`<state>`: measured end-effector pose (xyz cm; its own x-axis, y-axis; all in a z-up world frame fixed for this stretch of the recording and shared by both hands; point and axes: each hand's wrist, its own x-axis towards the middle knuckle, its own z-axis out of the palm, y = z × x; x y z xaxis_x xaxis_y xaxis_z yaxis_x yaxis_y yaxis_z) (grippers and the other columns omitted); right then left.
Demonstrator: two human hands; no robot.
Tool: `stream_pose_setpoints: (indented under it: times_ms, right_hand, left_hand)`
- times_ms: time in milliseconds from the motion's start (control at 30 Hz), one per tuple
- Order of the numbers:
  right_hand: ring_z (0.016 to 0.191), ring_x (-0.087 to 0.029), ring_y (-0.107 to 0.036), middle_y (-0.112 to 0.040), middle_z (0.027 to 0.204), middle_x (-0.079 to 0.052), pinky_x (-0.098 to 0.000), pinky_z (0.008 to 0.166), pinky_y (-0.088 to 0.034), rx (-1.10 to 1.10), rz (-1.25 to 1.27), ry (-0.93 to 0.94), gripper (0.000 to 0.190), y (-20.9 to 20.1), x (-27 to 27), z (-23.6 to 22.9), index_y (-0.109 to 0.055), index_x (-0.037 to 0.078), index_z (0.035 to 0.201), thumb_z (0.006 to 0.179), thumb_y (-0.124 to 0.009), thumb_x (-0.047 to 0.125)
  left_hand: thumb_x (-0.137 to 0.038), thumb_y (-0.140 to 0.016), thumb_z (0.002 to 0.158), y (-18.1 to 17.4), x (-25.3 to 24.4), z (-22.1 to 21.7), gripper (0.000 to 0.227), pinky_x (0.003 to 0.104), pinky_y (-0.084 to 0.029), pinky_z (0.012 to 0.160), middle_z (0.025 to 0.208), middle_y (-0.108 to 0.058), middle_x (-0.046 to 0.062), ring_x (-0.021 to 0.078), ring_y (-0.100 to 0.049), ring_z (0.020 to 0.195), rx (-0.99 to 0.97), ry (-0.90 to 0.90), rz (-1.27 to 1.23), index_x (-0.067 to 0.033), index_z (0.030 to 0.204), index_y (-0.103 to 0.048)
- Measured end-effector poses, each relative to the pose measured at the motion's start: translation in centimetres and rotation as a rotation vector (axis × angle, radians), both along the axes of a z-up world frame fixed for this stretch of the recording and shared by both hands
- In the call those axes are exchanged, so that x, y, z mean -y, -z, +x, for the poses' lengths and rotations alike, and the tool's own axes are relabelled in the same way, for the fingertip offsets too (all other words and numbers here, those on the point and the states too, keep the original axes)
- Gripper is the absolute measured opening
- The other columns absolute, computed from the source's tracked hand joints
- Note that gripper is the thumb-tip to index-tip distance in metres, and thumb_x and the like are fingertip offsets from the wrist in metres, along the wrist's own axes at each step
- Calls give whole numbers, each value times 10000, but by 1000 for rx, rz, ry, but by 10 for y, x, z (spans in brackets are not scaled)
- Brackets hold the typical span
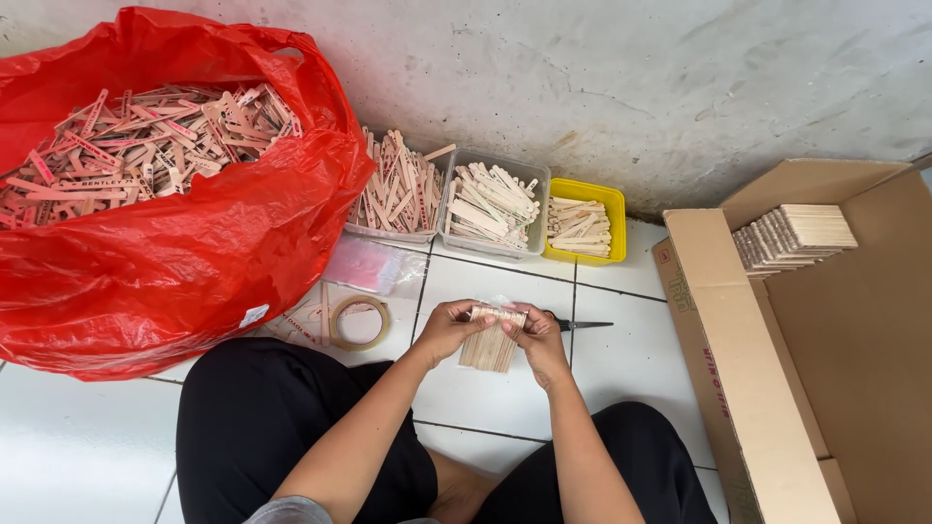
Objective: The person sits on the floor and packs a bundle of wooden sticks into a clear plastic bag. They fold the bag's opening, use scissors to trim the excess plastic, and then seal the package with a piece of clear tape.
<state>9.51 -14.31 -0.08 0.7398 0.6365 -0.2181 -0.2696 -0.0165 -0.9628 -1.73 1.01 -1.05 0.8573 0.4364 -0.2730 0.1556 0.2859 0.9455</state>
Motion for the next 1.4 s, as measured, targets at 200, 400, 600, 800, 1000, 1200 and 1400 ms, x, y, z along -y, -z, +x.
stream_pose_setpoints:
  times_ms: [200, 400, 600, 800, 1000, 1200, 1400]
  right_hand:
    - [818, -111, -705, -764, 865, -62, -265, 782, -594, 159, -57, -14, 260, 61, 15, 25, -744, 33, 1017, 784, -831, -40]
    - [841, -96, -681, -776, 919, -43, -288, 800, -590, 81, -20, -64, 266, -17, 1, -1, -763, 63, 1079, 823, -828, 23]
    - [840, -73, -675, -775, 912, -38, -250, 803, -590, 68, -26, 23, 175, 27, 7, 15, -762, 56, 1081, 908, -760, 80]
    - [772, -69, -659, -738, 845, -12, -220, 717, -580, 19, -4, 151, 126, 2, -3, 3, -791, 76, 1041, 971, -712, 144]
    - [780, -92, -637, -734, 784, -66, -249, 757, -555, 37, 41, 250, 55, 10, -15, -2, -817, 57, 918, 901, -769, 77]
    - [708, -128, -676, -734, 762, -84, -264, 687, -586, -51, -11, 242, 67, 6, -18, 5, -802, 47, 891, 908, -774, 105]
    - [614, -122, -665, -714, 681, -89, -235, 608, -555, -121, -55, 279, 64, 18, -21, 3, -788, 56, 819, 854, -801, 108]
  left_hand:
    - [-331, -851, 853, 19, 3, -4, 295, 209, -507, 667, 762, -618, -12, 75, -579, 752, 44, 22, 169, -166, 1093, -806]
    - [-302, -801, 886, -1, 1, -3, 195, 243, -529, 669, 762, -670, 23, 114, -614, 722, 1, -36, 220, -200, 1052, -797]
    - [-296, -771, 938, 1, 3, -1, 208, 328, -582, 852, 924, -770, 80, 163, -685, 916, 34, -72, 122, -155, 1088, -799]
    - [-236, -814, 882, -3, 7, 5, 202, 278, -590, 801, 863, -775, 62, 106, -656, 827, 4, -185, -96, -101, 1032, -817]
    - [-195, -816, 863, 21, 10, 13, 212, 352, -617, 782, 896, -775, 163, 215, -742, 835, -44, -313, -312, -29, 994, -805]
    - [-221, -842, 852, 42, -1, 26, 254, 345, -633, 725, 903, -770, 177, 234, -753, 811, -96, -293, -291, -20, 999, -796]
    - [-252, -835, 835, 26, 6, 22, 281, 367, -643, 677, 901, -757, 206, 278, -761, 768, -197, -318, -364, -14, 978, -791]
